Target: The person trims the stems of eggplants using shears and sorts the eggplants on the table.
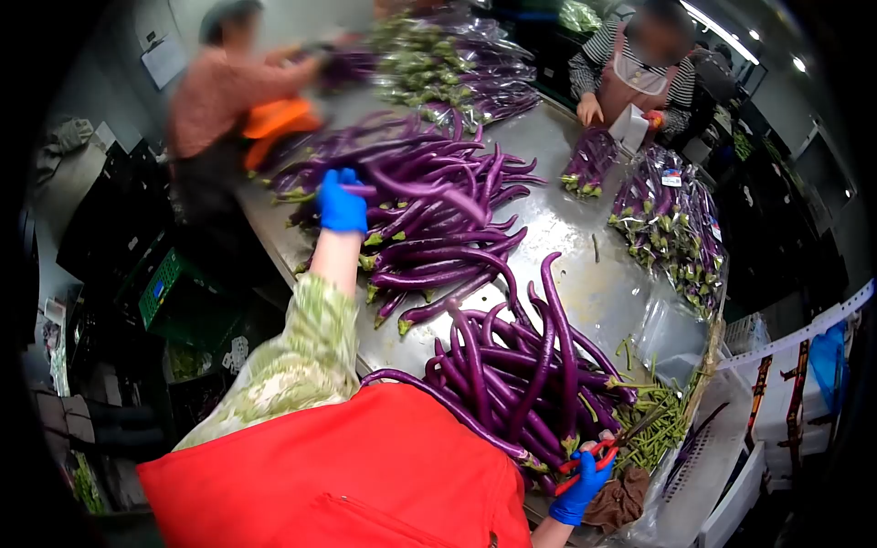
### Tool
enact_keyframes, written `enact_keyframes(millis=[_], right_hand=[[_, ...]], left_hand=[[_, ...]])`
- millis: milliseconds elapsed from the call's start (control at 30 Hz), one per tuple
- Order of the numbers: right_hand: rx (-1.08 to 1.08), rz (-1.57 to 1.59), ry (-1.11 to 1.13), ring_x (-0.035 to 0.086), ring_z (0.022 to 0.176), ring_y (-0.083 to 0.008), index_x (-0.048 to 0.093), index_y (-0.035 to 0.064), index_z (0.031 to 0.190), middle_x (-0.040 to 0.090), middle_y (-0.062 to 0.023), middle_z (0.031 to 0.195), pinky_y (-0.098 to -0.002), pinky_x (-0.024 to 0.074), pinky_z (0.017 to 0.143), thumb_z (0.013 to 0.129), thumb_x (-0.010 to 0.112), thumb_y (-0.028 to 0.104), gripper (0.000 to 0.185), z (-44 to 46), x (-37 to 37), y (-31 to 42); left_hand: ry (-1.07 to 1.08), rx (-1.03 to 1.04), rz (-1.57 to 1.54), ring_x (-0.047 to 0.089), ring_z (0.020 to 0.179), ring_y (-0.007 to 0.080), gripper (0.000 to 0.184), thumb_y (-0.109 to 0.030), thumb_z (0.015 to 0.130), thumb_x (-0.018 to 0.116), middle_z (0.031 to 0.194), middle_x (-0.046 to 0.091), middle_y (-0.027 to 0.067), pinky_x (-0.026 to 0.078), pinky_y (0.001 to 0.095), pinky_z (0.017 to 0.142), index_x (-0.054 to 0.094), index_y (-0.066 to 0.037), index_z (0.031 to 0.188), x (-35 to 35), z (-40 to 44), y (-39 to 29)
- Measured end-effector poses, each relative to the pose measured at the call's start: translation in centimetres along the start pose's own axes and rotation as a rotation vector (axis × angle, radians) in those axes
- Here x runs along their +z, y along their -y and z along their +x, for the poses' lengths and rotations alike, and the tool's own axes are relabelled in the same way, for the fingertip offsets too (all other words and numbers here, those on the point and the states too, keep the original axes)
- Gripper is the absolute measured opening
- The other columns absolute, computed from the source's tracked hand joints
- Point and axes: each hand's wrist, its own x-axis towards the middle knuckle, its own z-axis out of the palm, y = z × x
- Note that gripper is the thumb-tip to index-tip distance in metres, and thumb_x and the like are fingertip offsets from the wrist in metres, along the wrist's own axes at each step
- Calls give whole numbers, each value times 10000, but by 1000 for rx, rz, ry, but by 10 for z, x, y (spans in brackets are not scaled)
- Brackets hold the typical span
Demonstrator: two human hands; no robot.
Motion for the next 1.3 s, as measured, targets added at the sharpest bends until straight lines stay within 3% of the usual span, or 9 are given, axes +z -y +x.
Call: enact_keyframes(millis=[100,200,300,367,567,1100,1133,1233,1300], right_hand=[[-62,2,-17,511,712,-106,425,38,1247,546,-29,872,-218,426,618,786,573,6,486,-6,1,10],[-119,-45,-33,514,766,-104,461,35,1244,544,-30,925,-231,423,653,796,598,42,469,-1,-8,16],[-186,-134,59,535,876,-102,431,19,1307,556,-24,1012,-224,435,713,802,583,24,527,2,-10,19],[-150,-154,143,520,970,-132,397,-44,1322,538,-69,1077,-267,426,865,790,602,13,572,-4,10,38],[-131,-329,251,547,919,-123,403,-20,1317,580,-67,1013,-261,447,835,784,663,91,604,-3,37,50],[-200,-541,168,550,869,-111,518,-21,1194,619,-79,958,-270,457,796,778,628,86,444,-1,35,52],[-203,-349,112,546,856,-108,517,-30,1194,617,-68,978,-260,454,787,790,620,82,432,-2,37,45],[-101,-250,30,511,815,-70,525,-28,1184,581,-26,973,-224,435,748,786,595,38,410,-3,24,29],[-16,-103,-18,452,625,-35,482,7,1225,496,12,784,-174,362,533,820,564,59,416,-2,1,9]], left_hand=[[217,251,111,612,646,146,222,-169,892,606,828,641,58,492,276,589,542,-60,1075,59,-108,-17],[841,410,513,599,649,106,335,-100,869,631,819,641,59,484,220,548,544,-68,1191,103,-162,-3],[1291,524,984,562,625,148,221,-149,790,700,747,625,60,470,290,591,642,-46,977,124,-217,35],[1545,519,1215,559,654,296,181,-181,732,706,723,577,141,466,358,633,628,-55,836,128,-264,51],[2100,560,1351,579,704,349,182,-180,733,706,774,597,173,458,392,640,637,-28,807,109,-344,96],[2416,618,1428,589,757,365,123,-172,727,667,785,601,158,468,438,659,629,-65,775,96,-365,100],[2422,639,1427,593,760,360,111,-173,727,664,783,604,149,474,440,656,631,-78,776,98,-362,97],[2472,830,1151,597,747,319,98,-178,769,614,792,585,108,481,410,634,624,-100,828,105,-326,85],[2588,1167,1318,601,825,281,87,-164,775,601,815,588,77,472,415,705,626,-123,848,123,-298,59]])
